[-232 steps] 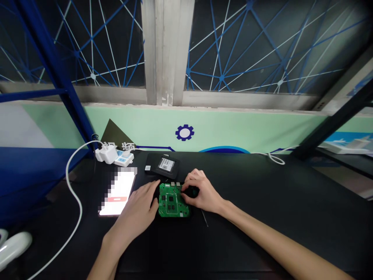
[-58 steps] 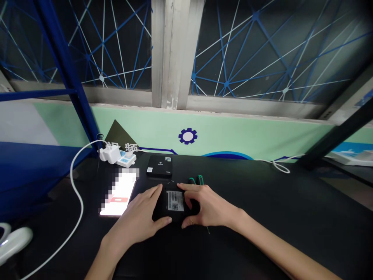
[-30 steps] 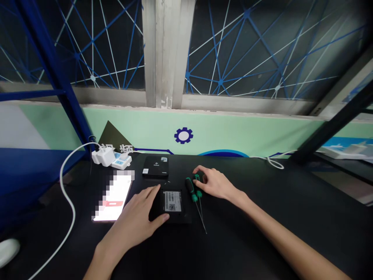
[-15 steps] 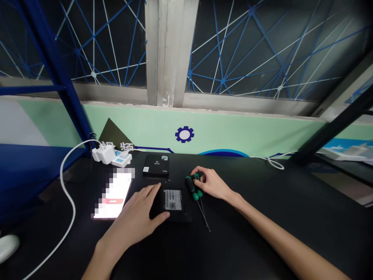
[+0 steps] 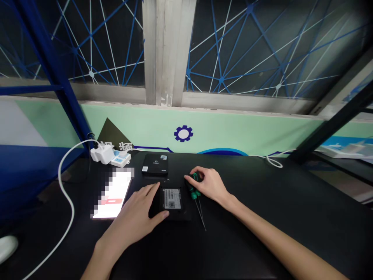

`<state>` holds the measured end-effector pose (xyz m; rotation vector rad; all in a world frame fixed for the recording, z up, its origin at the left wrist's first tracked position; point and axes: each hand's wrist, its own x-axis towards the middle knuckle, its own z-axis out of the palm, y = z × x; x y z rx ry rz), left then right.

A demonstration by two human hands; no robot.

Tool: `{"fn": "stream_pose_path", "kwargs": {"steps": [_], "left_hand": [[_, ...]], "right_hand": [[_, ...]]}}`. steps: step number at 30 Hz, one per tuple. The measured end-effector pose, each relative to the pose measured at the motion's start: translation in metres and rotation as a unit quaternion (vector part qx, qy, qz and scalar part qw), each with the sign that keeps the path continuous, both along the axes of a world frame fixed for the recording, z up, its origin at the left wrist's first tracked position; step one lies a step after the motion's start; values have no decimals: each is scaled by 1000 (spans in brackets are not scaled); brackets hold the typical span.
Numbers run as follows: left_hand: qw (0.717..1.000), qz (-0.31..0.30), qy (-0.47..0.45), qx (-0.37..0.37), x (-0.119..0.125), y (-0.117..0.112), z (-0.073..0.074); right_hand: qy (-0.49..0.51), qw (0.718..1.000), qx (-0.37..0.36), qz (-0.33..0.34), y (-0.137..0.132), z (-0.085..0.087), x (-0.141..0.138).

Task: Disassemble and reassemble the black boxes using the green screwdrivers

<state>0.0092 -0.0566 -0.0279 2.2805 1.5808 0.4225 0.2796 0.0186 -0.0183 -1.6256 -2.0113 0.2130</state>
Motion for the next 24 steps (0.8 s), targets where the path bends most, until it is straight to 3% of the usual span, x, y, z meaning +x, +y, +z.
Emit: {"fn": "stream_pose_path", "kwargs": {"steps": [9, 16, 24], "left_hand": [[1000, 2, 5, -7, 0, 0, 1], [1000, 1, 4, -1, -1, 0, -1], [1000, 1, 18, -3, 2, 0, 3]], "right_hand": [[-11, 999, -12, -38, 2, -7, -11], [59, 996, -39, -48, 4, -10, -13], [189, 982, 3, -14, 10, -22, -9]]}}
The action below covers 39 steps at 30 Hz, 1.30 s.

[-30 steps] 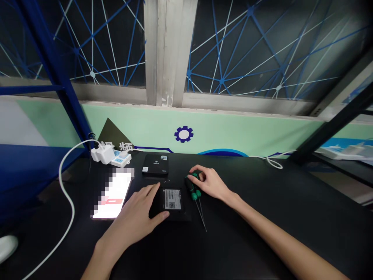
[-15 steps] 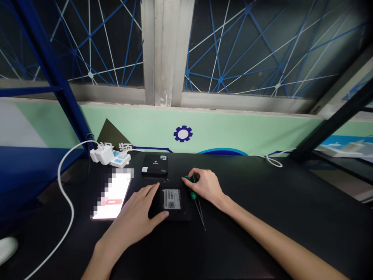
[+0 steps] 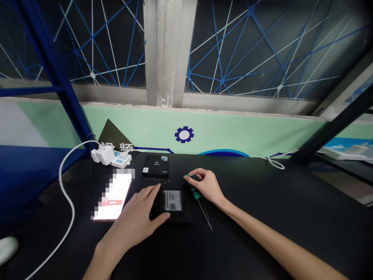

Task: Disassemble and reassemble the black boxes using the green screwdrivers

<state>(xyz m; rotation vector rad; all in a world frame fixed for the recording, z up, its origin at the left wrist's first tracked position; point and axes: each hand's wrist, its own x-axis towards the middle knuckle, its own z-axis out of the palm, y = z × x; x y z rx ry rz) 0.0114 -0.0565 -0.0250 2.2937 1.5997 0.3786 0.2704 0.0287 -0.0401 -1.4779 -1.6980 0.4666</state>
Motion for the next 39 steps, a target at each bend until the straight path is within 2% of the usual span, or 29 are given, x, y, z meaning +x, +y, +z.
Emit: {"fn": "stream_pose_path", "kwargs": {"steps": [4, 8, 13, 18, 31, 39], "left_hand": [[1000, 0, 6, -3, 0, 0, 0], [1000, 0, 1, 3, -1, 0, -1], [1000, -1, 4, -2, 0, 0, 1], [1000, 4, 10, -18, 2, -1, 5], [999, 9, 14, -34, 1, 0, 4], [1000, 5, 7, -22, 0, 0, 2]], "right_hand": [[133, 991, -15, 29, 3, -4, 1], [223, 972, -55, 44, 1, 0, 0], [341, 932, -106, 58, -6, 8, -5], [411, 897, -143, 77, -6, 8, -4], [583, 794, -149, 85, 1, 4, 4], [608, 772, -160, 93, 5, -1, 5]]}}
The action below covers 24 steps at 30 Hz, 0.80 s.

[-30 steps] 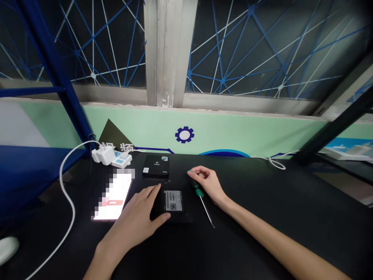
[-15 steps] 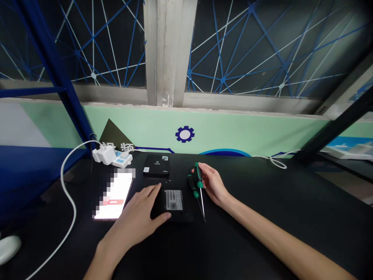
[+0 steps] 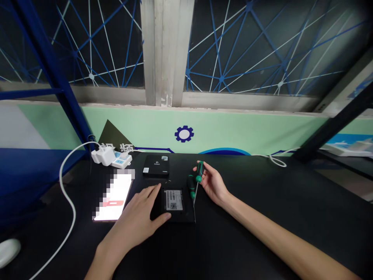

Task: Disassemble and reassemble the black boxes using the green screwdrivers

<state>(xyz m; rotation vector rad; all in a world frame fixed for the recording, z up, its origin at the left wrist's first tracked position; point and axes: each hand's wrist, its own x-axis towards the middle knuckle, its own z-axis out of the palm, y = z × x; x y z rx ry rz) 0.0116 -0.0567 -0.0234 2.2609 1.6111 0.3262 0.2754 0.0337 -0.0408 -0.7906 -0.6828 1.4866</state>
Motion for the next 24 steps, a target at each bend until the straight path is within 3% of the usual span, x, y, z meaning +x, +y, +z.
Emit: {"fn": "stream_pose_path", "kwargs": {"steps": [10, 17, 24], "left_hand": [[1000, 3, -21, -5, -4, -1, 2], [1000, 3, -29, 0, -4, -1, 5], [1000, 1, -30, 1, -3, -2, 7]], "right_hand": [[18, 999, -25, -19, 4, -5, 1], [-67, 995, 60, -44, -3, -3, -4], [-88, 993, 77, -33, -9, 0, -8]]}}
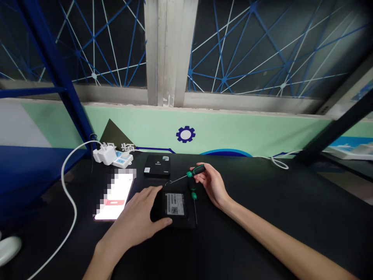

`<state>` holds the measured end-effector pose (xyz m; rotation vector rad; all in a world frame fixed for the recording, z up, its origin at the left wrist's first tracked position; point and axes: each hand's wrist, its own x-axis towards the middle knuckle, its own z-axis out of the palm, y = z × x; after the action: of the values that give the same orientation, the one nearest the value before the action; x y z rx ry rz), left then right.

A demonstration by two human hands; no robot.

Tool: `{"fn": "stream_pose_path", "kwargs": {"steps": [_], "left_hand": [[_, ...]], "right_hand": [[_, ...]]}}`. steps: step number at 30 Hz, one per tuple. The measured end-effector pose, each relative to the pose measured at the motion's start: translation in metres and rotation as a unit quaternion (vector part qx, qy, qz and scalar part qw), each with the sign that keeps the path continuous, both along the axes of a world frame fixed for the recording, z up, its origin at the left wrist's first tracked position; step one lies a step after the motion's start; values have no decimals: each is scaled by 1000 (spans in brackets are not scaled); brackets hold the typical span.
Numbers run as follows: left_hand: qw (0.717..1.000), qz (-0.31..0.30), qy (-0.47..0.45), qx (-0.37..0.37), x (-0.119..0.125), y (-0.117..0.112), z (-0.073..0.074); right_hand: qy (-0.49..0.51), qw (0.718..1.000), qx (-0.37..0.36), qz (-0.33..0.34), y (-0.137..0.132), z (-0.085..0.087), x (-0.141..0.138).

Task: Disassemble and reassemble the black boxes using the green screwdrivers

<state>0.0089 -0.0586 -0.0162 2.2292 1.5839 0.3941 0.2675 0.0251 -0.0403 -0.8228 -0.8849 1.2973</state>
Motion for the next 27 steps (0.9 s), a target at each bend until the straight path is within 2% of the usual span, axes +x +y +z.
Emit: {"fn": "stream_pose_path", "kwargs": {"steps": [10, 27], "left_hand": [[1000, 4, 5, -12, 0, 1, -2], [1000, 18, 12, -23, 0, 2, -2]], "right_hand": [[-25, 999, 6, 22, -3, 4, -2], [-30, 999, 12, -4, -1, 0, 0]]}}
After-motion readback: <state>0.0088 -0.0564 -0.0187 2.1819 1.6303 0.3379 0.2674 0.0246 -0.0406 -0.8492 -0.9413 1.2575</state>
